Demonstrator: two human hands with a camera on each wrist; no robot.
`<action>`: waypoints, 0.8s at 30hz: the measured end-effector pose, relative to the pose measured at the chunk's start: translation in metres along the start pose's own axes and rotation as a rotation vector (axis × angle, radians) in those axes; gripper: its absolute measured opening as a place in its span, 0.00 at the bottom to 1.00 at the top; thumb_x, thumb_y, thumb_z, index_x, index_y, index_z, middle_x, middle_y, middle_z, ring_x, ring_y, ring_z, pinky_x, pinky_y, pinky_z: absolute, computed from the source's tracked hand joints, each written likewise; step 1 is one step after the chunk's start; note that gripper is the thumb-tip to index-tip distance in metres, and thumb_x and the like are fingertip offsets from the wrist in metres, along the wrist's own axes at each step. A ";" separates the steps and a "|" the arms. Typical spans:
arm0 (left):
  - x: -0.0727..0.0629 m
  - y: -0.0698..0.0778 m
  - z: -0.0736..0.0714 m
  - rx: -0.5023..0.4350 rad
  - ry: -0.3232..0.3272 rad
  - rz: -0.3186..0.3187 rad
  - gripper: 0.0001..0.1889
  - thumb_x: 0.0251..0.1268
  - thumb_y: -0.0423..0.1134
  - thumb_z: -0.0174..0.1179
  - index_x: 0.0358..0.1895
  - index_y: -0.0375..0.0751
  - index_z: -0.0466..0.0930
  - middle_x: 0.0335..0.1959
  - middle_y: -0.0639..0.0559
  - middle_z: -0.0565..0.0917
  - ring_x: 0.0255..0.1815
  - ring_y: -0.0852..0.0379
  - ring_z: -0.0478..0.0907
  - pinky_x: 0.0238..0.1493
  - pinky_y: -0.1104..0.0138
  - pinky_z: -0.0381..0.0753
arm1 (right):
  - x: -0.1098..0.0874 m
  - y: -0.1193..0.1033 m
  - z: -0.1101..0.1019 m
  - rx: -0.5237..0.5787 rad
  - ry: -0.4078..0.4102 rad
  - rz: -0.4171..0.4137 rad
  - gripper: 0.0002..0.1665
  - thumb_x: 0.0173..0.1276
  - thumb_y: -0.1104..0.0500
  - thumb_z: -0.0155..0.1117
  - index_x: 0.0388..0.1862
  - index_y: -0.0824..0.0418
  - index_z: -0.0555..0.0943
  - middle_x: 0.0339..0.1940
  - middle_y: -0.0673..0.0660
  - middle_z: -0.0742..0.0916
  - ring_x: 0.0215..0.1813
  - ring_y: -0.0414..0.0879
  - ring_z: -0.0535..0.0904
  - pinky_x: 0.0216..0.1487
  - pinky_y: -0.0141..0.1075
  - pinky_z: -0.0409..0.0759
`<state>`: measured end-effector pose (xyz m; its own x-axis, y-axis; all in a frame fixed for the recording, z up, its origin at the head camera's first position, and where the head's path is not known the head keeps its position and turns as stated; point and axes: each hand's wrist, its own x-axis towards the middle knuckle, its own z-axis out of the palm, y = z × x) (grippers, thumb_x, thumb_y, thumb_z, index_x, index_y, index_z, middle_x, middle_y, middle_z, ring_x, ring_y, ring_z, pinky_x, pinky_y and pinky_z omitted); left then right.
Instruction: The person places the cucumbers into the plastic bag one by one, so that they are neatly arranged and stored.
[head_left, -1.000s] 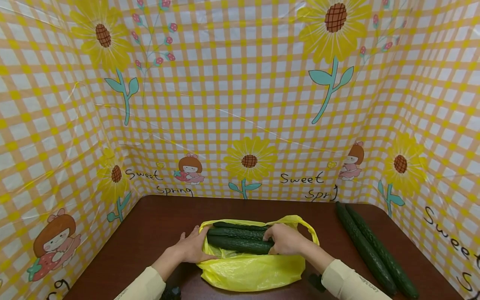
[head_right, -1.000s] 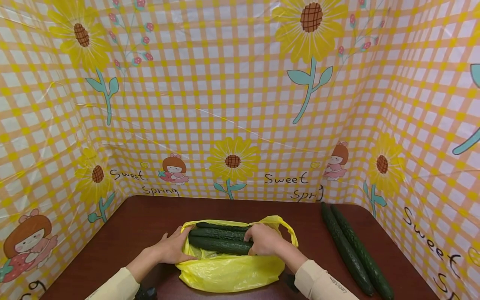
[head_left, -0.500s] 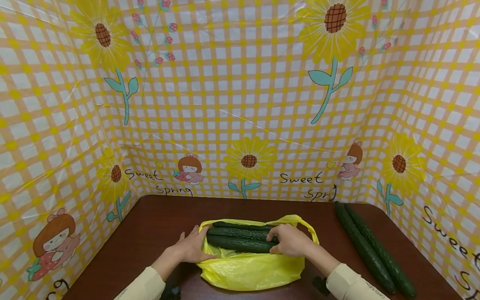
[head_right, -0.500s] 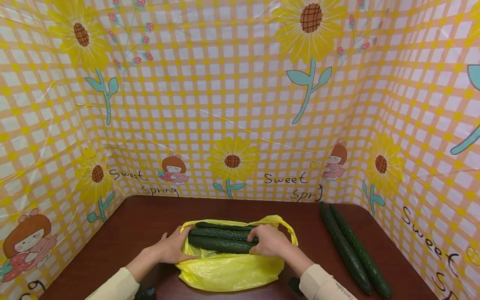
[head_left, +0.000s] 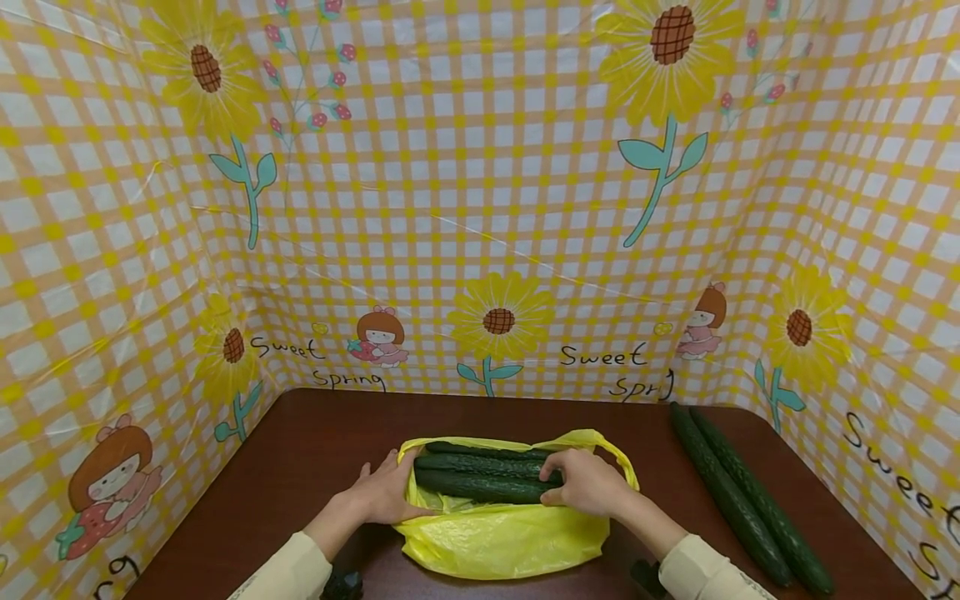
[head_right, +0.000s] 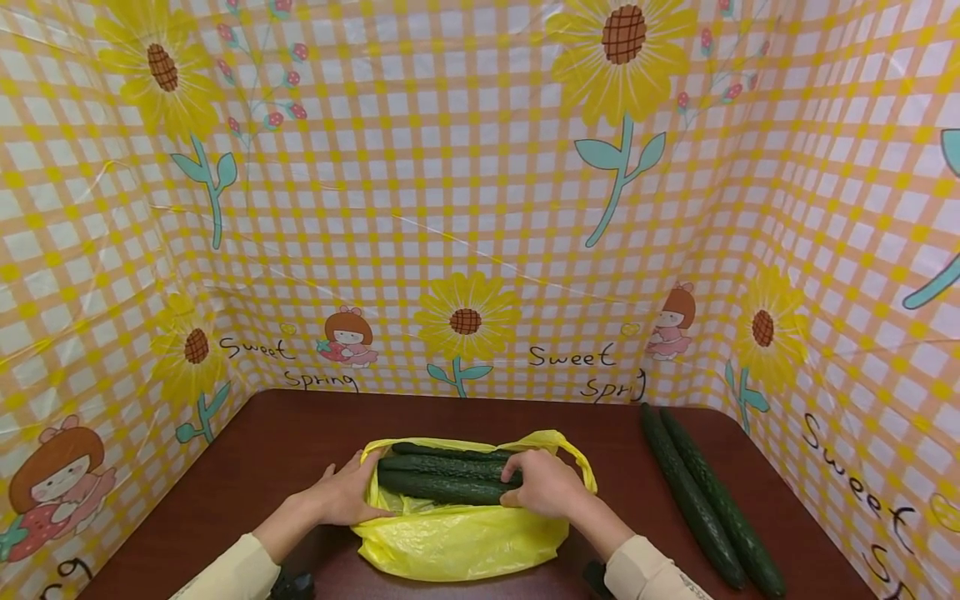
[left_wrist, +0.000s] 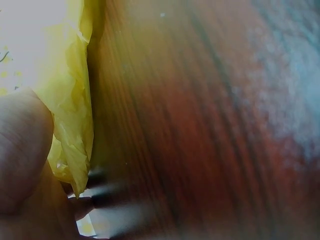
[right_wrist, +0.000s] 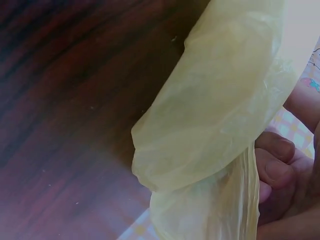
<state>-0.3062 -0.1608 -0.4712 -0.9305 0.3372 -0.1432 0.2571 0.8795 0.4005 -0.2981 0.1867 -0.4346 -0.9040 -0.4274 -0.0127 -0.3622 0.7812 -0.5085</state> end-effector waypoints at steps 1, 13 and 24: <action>0.000 0.000 0.000 0.000 0.002 0.001 0.57 0.54 0.69 0.69 0.80 0.45 0.51 0.77 0.33 0.62 0.81 0.35 0.52 0.71 0.28 0.45 | 0.000 0.001 0.000 0.008 -0.001 -0.002 0.12 0.63 0.53 0.75 0.44 0.54 0.86 0.19 0.49 0.78 0.18 0.40 0.66 0.21 0.32 0.63; 0.000 -0.001 0.000 0.011 -0.005 0.003 0.59 0.53 0.72 0.66 0.80 0.44 0.50 0.78 0.32 0.60 0.81 0.35 0.51 0.71 0.28 0.44 | -0.010 0.001 -0.008 0.062 0.023 -0.020 0.09 0.65 0.57 0.72 0.43 0.57 0.87 0.16 0.50 0.75 0.17 0.39 0.62 0.21 0.31 0.62; -0.002 0.004 -0.001 0.027 -0.001 -0.002 0.58 0.55 0.69 0.68 0.80 0.41 0.51 0.77 0.33 0.61 0.81 0.36 0.52 0.70 0.28 0.47 | -0.025 0.001 -0.030 0.110 0.076 -0.031 0.08 0.68 0.57 0.70 0.44 0.59 0.86 0.15 0.49 0.70 0.16 0.38 0.58 0.20 0.32 0.61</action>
<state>-0.3040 -0.1584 -0.4685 -0.9307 0.3358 -0.1453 0.2622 0.8890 0.3753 -0.2824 0.2122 -0.4092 -0.9086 -0.4121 0.0677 -0.3673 0.7115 -0.5991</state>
